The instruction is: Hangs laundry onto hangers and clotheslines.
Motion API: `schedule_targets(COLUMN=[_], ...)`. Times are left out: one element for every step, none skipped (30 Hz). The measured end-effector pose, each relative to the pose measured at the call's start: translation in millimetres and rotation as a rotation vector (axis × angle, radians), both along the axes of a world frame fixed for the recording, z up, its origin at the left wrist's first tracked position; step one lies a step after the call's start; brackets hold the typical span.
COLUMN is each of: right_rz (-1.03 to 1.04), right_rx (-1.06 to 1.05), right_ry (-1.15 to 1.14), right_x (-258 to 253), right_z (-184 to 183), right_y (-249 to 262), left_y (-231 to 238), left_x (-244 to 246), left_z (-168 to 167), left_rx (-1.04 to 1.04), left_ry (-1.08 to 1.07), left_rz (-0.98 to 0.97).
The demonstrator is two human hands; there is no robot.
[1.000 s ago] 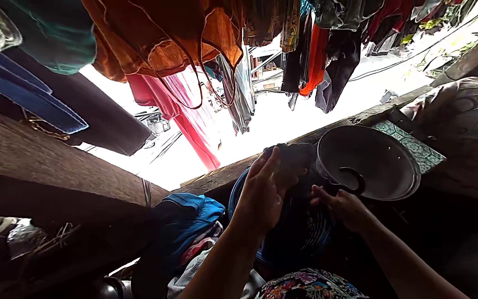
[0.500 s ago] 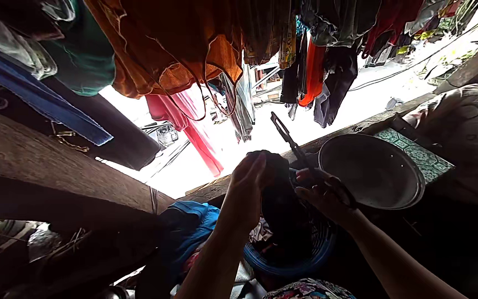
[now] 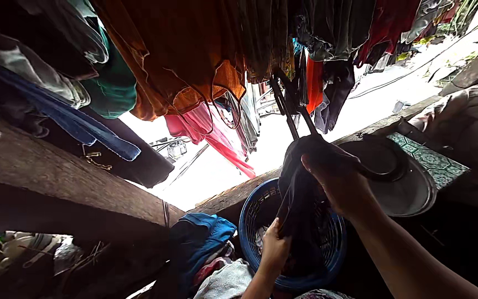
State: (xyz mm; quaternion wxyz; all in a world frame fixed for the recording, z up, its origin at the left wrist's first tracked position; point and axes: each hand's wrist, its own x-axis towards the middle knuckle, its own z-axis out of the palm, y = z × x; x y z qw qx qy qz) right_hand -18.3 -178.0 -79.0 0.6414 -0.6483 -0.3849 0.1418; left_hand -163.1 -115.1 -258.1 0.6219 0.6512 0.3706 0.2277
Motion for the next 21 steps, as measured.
schedule_targets(right_rz=[0.002, -0.002, -0.015, -0.025, -0.039, -0.065, -0.09, -0.08, -0.07, -0.066, -0.074, -0.084, -0.095, -0.099, -0.087, -0.073, -0.051, -0.025, 0.01, 0.049, 0.092], right_rx=[0.01, 0.029, 0.056, 0.072, 0.054, 0.023, -0.019, -0.077, -0.098, -0.11, -0.117, -0.126, -0.133, -0.142, -0.156, -0.165, -0.178, -0.198, -0.235, -0.293, -0.373], right_ry=[0.007, 0.01, 0.039, 0.111, 0.205, 0.306, 0.381, 0.418, 0.443, 0.457, 0.465, 0.457, 0.419, 0.36, 0.294, 0.236, 0.177, 0.116, 0.061, 0.006, -0.042], right_x=[3, 9, 15, 23, 29, 34, 37, 40, 42, 42, 41, 40, 40, 39, 38, 36, 33, 31, 28, 26, 25], right_z=[2, 1, -1, -3, -6, -9, -15, -25, -38, -52, -65, -78, -91, -103, -113, -123, -134, -145, -153, -160, -165], right_y=[-3, -7, -10, -15, -21, -27, -33, -41, -47, -51, -56, -62, -67, -74, -81, -87, -93, -99, -105, -110, -114], left_y=[2, 4, 8, 12, 18, 24, 29, 34, 39, 45, 52, 58, 63, 66, 67, 68, 69, 68, 67, 63, 58], left_x=[-3, -8, -15, -23, -31, -38, -41, -42, -40, -38, -38, -39, -40, -42, -43, -42, -40, -35, -30, -22, -15], left_z=[2, 11, 22, 36, 51, 66, 78, 86, 90, 89, 85, 78, 72, 65, 60, 55, 50, 47, 46, 48, 53], left_rx=[-0.198, -0.34, -0.424, -0.46, -0.461, -0.439, -0.394, -0.35, -0.302, -0.22, -0.093, 0.071, 0.253, 0.435, 0.57, 0.631, 0.607, 0.483, 0.281, 0.066, -0.112], left_ry=[-0.121, -0.241, -0.354, -0.438, -0.475, -0.486, -0.473, -0.449, -0.408, -0.337, -0.23, -0.09, 0.059, 0.192, 0.27, 0.289, 0.281, 0.227, 0.099, -0.065, -0.201], left_rz=[0.022, 0.028, 0.024, 0.021, 0.028, 0.047, 0.081, 0.142, 0.211, 0.251, 0.26, 0.261, 0.269, 0.294, 0.327, 0.364, 0.404, 0.447, 0.483, 0.524, 0.559])
